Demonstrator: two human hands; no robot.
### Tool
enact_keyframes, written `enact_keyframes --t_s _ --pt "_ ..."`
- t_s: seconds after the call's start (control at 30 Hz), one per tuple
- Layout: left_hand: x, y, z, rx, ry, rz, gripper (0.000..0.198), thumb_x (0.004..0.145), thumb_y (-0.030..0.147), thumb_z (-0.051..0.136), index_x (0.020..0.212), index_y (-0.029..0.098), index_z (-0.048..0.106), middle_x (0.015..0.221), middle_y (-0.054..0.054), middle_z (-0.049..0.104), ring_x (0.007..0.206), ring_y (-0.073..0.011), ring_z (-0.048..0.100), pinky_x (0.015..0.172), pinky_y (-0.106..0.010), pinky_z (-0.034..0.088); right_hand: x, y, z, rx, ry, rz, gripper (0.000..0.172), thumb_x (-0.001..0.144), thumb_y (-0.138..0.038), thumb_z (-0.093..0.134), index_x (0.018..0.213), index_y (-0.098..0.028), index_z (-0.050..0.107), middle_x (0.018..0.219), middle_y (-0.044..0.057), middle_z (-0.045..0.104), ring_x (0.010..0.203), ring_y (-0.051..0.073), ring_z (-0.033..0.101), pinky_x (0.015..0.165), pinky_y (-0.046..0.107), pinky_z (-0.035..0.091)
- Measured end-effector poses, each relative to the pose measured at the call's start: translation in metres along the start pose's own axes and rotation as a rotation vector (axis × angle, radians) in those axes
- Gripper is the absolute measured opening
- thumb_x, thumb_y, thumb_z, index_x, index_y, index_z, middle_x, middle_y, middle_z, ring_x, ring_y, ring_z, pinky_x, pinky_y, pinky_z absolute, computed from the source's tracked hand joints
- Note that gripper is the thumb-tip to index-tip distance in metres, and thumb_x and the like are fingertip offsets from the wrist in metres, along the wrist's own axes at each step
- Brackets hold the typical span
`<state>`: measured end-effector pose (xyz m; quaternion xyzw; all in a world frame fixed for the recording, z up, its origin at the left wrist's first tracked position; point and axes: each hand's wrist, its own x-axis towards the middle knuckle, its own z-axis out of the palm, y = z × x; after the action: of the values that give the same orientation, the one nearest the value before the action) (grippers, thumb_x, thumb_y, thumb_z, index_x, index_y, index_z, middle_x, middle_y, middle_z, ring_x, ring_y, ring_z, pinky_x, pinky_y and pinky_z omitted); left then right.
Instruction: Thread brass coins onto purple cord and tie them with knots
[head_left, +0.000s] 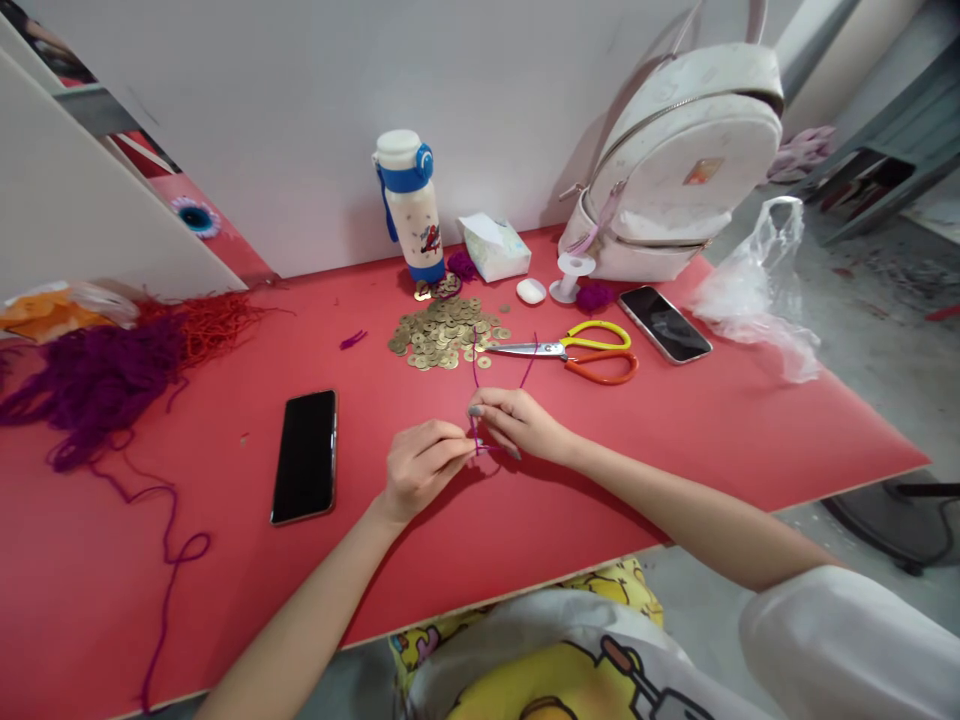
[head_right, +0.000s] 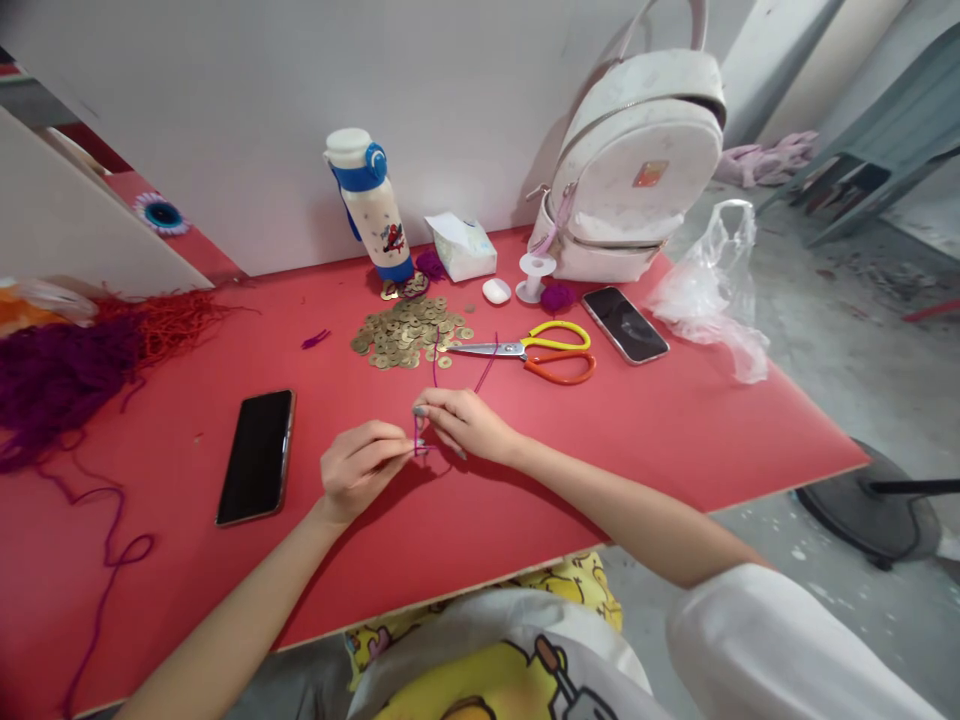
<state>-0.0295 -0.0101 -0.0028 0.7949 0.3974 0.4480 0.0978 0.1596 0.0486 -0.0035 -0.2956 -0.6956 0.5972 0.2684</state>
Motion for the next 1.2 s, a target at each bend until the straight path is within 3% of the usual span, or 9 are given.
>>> enact_keyframes --t_s 0.1,0.33,0.5,0.63,0.7,0.77,0.93,1.07,1.2 --pt "-0.001 0.005 0.0 0.016 0.108 -0.042 0.009 0.085 0.019 0.067 0.08 0.024 0.072 0.074 -0.003 0.072 0.065 -0.0127 0.065 0.061 -0.022 0.048 0.0 -0.002 0.002 0.019 -0.054 0.056 0.032 0.1 -0.041 0.04 0.081 -0.019 0.053 0.039 -0.011 0.035 0.034 0.008 0.032 0.042 0.019 0.029" --pt "0.004 0.009 0.002 -0.063 0.261 -0.339 0.014 0.084 0.027 0.068 0.073 0.021 0.072 0.069 -0.003 0.066 0.061 -0.0133 0.058 0.054 -0.024 0.043 -0.001 -0.004 -0.001 -0.163 -0.188 -0.035 0.031 0.1 -0.03 0.04 0.087 -0.016 0.064 0.041 -0.008 0.045 0.038 0.009 0.046 0.051 0.019 0.039" --pt "0.009 0.008 0.004 -0.237 0.269 -0.502 0.01 0.083 0.024 0.069 0.075 0.021 0.073 0.071 -0.001 0.063 0.065 -0.0133 0.056 0.056 -0.024 0.042 -0.002 -0.004 -0.001 -0.17 -0.283 -0.012 0.032 0.101 -0.024 0.038 0.089 -0.016 0.066 0.049 -0.004 0.062 0.042 0.009 0.055 0.059 0.02 0.045" --pt "0.011 0.007 0.005 -0.323 0.235 -0.56 0.008 0.081 0.022 0.07 0.074 0.021 0.074 0.071 0.0 0.063 0.064 -0.0126 0.056 0.057 -0.024 0.042 0.0 0.0 -0.001 -0.316 -0.071 -0.078 0.014 0.089 -0.029 0.064 0.099 -0.02 0.065 0.092 0.003 0.073 0.077 0.015 0.066 0.071 0.024 0.046" --pt "0.011 0.005 0.006 -0.334 0.195 -0.57 0.007 0.08 0.022 0.07 0.074 0.021 0.074 0.072 -0.001 0.064 0.065 -0.013 0.057 0.058 -0.024 0.043 0.002 0.003 -0.001 -0.316 0.051 -0.102 0.039 0.077 -0.032 0.076 0.11 -0.022 0.058 0.104 0.005 0.067 0.089 0.018 0.064 0.075 0.027 0.046" --pt "0.011 0.003 0.006 -0.342 0.153 -0.573 0.008 0.08 0.021 0.071 0.073 0.021 0.074 0.073 -0.001 0.066 0.068 -0.0141 0.059 0.061 -0.025 0.045 0.003 0.006 -0.002 -0.247 0.132 -0.132 0.047 0.074 -0.034 0.078 0.112 -0.023 0.053 0.103 0.004 0.062 0.088 0.018 0.06 0.075 0.028 0.046" --pt "0.009 0.002 0.008 -0.35 0.065 -0.542 0.008 0.081 0.023 0.071 0.073 0.022 0.075 0.077 -0.004 0.071 0.073 -0.0171 0.065 0.068 -0.027 0.051 0.005 0.004 -0.007 0.026 0.259 -0.218 0.032 0.083 -0.045 0.069 0.097 -0.022 0.054 0.08 -0.001 0.051 0.07 0.013 0.049 0.064 0.025 0.041" --pt "0.009 0.007 0.006 -0.319 0.023 -0.458 0.01 0.083 0.021 0.07 0.075 0.022 0.075 0.087 -0.006 0.076 0.078 -0.0177 0.07 0.074 -0.028 0.054 0.01 0.004 -0.011 0.324 0.279 -0.084 0.041 0.088 -0.059 0.057 0.081 -0.019 0.06 0.06 -0.004 0.045 0.05 0.009 0.038 0.048 0.022 0.032" --pt "0.009 0.01 0.004 -0.321 0.044 -0.37 0.01 0.082 0.021 0.071 0.074 0.02 0.075 0.102 -0.009 0.077 0.081 -0.0193 0.072 0.069 -0.028 0.054 0.019 0.013 -0.02 0.774 0.351 0.056 0.038 0.082 -0.052 0.07 0.073 -0.017 0.06 0.049 -0.008 0.04 0.042 0.004 0.032 0.039 0.016 0.027"
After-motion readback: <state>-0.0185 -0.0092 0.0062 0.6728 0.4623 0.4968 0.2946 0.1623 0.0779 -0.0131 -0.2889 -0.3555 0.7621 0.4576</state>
